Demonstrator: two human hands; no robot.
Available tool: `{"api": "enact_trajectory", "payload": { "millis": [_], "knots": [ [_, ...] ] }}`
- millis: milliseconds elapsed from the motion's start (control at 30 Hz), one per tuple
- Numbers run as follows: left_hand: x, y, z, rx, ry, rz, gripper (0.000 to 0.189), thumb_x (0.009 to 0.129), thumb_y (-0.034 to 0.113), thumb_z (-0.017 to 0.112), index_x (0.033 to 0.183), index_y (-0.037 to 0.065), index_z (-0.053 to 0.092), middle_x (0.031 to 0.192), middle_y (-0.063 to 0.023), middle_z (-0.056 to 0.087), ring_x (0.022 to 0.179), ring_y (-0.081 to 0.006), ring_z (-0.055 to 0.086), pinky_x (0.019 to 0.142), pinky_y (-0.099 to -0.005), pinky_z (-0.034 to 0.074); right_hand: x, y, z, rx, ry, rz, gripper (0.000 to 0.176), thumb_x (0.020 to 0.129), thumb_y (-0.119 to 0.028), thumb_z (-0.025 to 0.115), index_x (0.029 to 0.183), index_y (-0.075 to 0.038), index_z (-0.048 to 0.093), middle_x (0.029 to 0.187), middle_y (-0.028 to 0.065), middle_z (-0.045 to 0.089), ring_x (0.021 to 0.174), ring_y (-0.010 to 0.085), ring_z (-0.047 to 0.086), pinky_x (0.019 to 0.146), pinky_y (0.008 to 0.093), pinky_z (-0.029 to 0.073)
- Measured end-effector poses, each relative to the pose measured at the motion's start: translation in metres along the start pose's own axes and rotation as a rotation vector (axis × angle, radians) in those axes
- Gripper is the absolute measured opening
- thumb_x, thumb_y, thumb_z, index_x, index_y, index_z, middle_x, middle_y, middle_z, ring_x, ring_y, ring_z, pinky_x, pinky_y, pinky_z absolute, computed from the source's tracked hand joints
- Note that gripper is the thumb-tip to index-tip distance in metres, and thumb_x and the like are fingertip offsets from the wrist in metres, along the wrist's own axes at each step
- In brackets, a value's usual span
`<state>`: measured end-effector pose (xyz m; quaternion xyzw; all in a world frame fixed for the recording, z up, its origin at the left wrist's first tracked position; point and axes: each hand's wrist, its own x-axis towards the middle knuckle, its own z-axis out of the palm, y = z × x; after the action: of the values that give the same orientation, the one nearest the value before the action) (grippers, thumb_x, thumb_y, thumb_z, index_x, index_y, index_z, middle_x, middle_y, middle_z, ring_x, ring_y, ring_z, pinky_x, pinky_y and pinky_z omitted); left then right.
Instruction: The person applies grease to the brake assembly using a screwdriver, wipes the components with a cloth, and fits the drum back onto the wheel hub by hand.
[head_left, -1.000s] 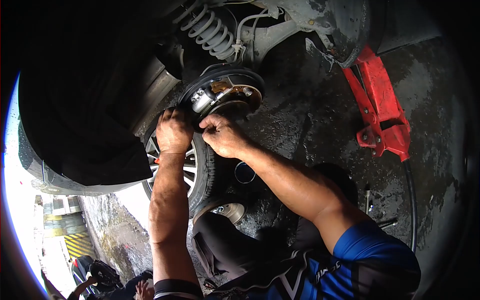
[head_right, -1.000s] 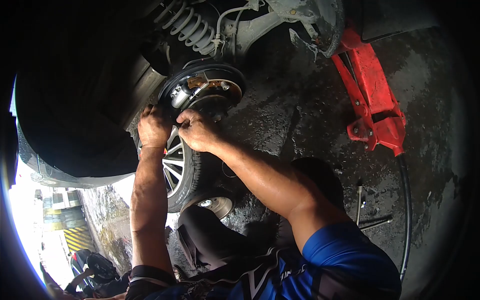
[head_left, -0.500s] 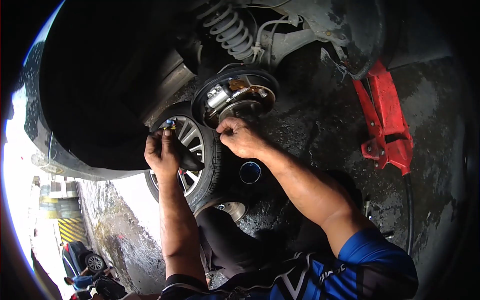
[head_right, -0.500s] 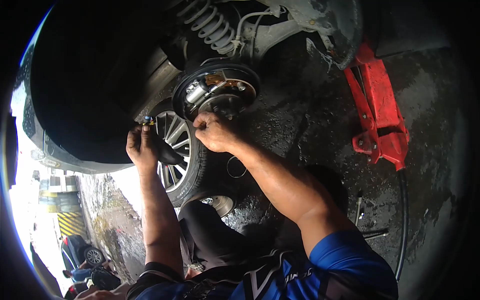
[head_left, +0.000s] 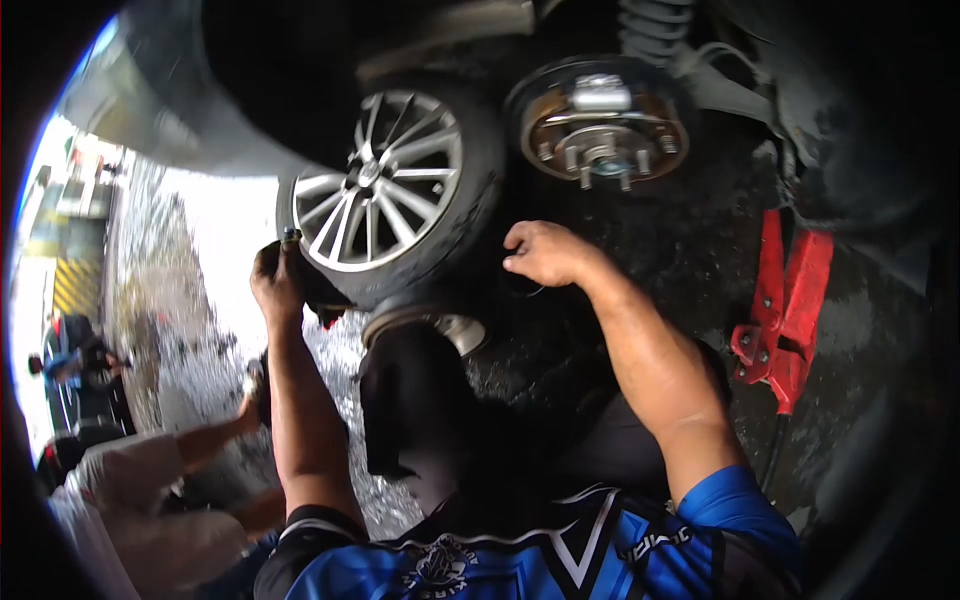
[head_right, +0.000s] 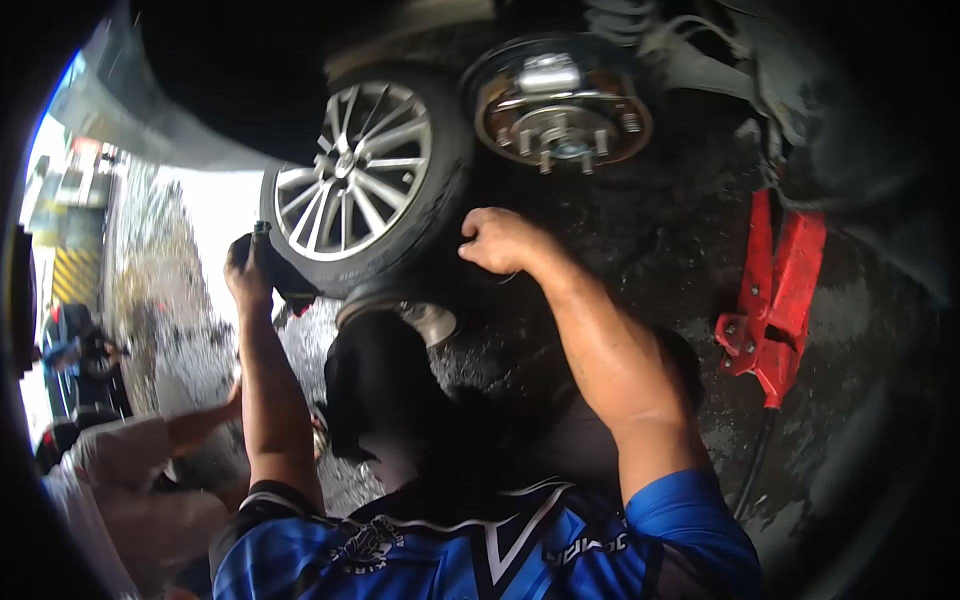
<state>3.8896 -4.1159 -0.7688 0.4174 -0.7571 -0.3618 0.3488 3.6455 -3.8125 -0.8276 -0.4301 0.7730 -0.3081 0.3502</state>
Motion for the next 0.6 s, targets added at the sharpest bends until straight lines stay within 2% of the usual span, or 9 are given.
{"api": "enact_trajectory", "payload": {
  "millis": [100, 233, 333, 433, 467, 500, 533, 567, 600],
  "knots": [
    [0.000, -0.086, -0.040, 0.009, 0.214, -0.095, 0.025, 0.090, 0.023, 0.067, 0.094, -0.002, 0.067, 0.080, -0.0056, 0.066, 0.069, -0.0126, 0.055, 0.065, -0.0268, 0.045, 0.010, -0.002, 0.030, -0.061, -0.148, 0.140, 0.041, 0.081, -0.030, 0.067, 0.110, -0.003, 0.065, 0.110, 0.0193, 0.066, 0.106, 0.0327, 0.062, 0.089, 0.0397, 0.049],
    [0.006, -0.143, -0.061, 0.110, 0.400, -0.340, 0.038, 0.085, 0.030, 0.072, 0.097, -0.005, 0.066, 0.088, -0.0128, 0.069, 0.078, -0.0185, 0.062, 0.073, -0.0306, 0.049, 0.026, 0.022, 0.084, -0.227, -0.348, 0.128, 0.048, 0.082, -0.031, 0.069, 0.116, 0.001, 0.062, 0.109, 0.0197, 0.067, 0.106, 0.0317, 0.062, 0.091, 0.0385, 0.048],
    [0.039, -0.166, -0.058, 0.029, 0.391, -0.393, 0.039, 0.085, 0.028, 0.071, 0.099, -0.008, 0.065, 0.089, -0.0151, 0.069, 0.080, -0.0206, 0.063, 0.074, -0.0322, 0.051, 0.036, 0.029, 0.112, -0.217, -0.442, 0.208, 0.054, 0.083, -0.036, 0.068, 0.120, 0.002, 0.060, 0.117, 0.0213, 0.063, 0.113, 0.0327, 0.059, 0.095, 0.0382, 0.046],
    [0.070, -0.155, -0.038, -0.242, 0.436, -0.468, 0.033, 0.085, 0.026, 0.070, 0.088, -0.007, 0.067, 0.074, -0.0115, 0.066, 0.061, -0.0190, 0.061, 0.057, -0.0319, 0.050, 0.035, 0.031, 0.132, -0.162, -0.420, 0.301, 0.062, 0.084, -0.039, 0.068, 0.127, 0.003, 0.055, 0.127, 0.0228, 0.058, 0.119, 0.0322, 0.055, 0.097, 0.0361, 0.045],
    [0.069, -0.139, -0.030, -0.160, 0.353, -0.570, 0.038, 0.086, 0.031, 0.069, 0.086, -0.007, 0.067, 0.071, -0.0112, 0.065, 0.059, -0.0192, 0.060, 0.056, -0.0336, 0.050, 0.035, 0.032, 0.138, 0.089, -0.409, 0.424, 0.070, 0.083, -0.042, 0.068, 0.134, 0.002, 0.048, 0.133, 0.0229, 0.053, 0.123, 0.0324, 0.052, 0.099, 0.0383, 0.044],
    [0.072, -0.147, -0.023, -0.070, 0.207, -0.694, 0.051, 0.084, 0.040, 0.069, 0.097, -0.009, 0.064, 0.084, -0.0162, 0.066, 0.071, -0.0222, 0.062, 0.065, -0.0360, 0.051, 0.035, 0.034, 0.142, 0.341, -0.386, 0.544, 0.079, 0.083, -0.044, 0.069, 0.140, 0.002, 0.041, 0.139, 0.0229, 0.047, 0.127, 0.0325, 0.048, 0.100, 0.0406, 0.042],
    [0.065, -0.163, -0.014, -0.055, 0.191, -0.678, 0.061, 0.083, 0.044, 0.069, 0.106, -0.011, 0.060, 0.095, -0.0202, 0.064, 0.081, -0.0248, 0.062, 0.073, -0.0370, 0.051, 0.034, 0.048, 0.155, 0.527, -0.413, 0.545, 0.091, 0.083, -0.052, 0.068, 0.148, -0.003, 0.027, 0.152, 0.0206, 0.029, 0.135, 0.0385, 0.035, 0.104, 0.0507, 0.037],
    [0.057, -0.155, -0.007, -0.037, 0.188, -0.649, 0.072, 0.082, 0.049, 0.069, 0.116, -0.014, 0.055, 0.106, -0.0242, 0.062, 0.092, -0.0275, 0.062, 0.080, -0.0380, 0.050, 0.034, 0.052, 0.156, 0.522, -0.413, 0.557, 0.091, 0.083, -0.052, 0.068, 0.148, -0.003, 0.027, 0.152, 0.0206, 0.029, 0.135, 0.0385, 0.035, 0.104, 0.0507, 0.037],
    [0.040, -0.148, -0.013, -0.143, 0.137, -0.664, 0.090, 0.081, 0.056, 0.067, 0.128, -0.017, 0.043, 0.124, -0.0302, 0.054, 0.110, -0.0312, 0.057, 0.090, -0.0375, 0.046, 0.034, 0.055, 0.157, 0.758, -0.429, 0.624, 0.095, 0.082, -0.056, 0.067, 0.150, -0.005, 0.023, 0.154, 0.0196, 0.024, 0.137, 0.0418, 0.030, 0.104, 0.0548, 0.034]
  ]
}}
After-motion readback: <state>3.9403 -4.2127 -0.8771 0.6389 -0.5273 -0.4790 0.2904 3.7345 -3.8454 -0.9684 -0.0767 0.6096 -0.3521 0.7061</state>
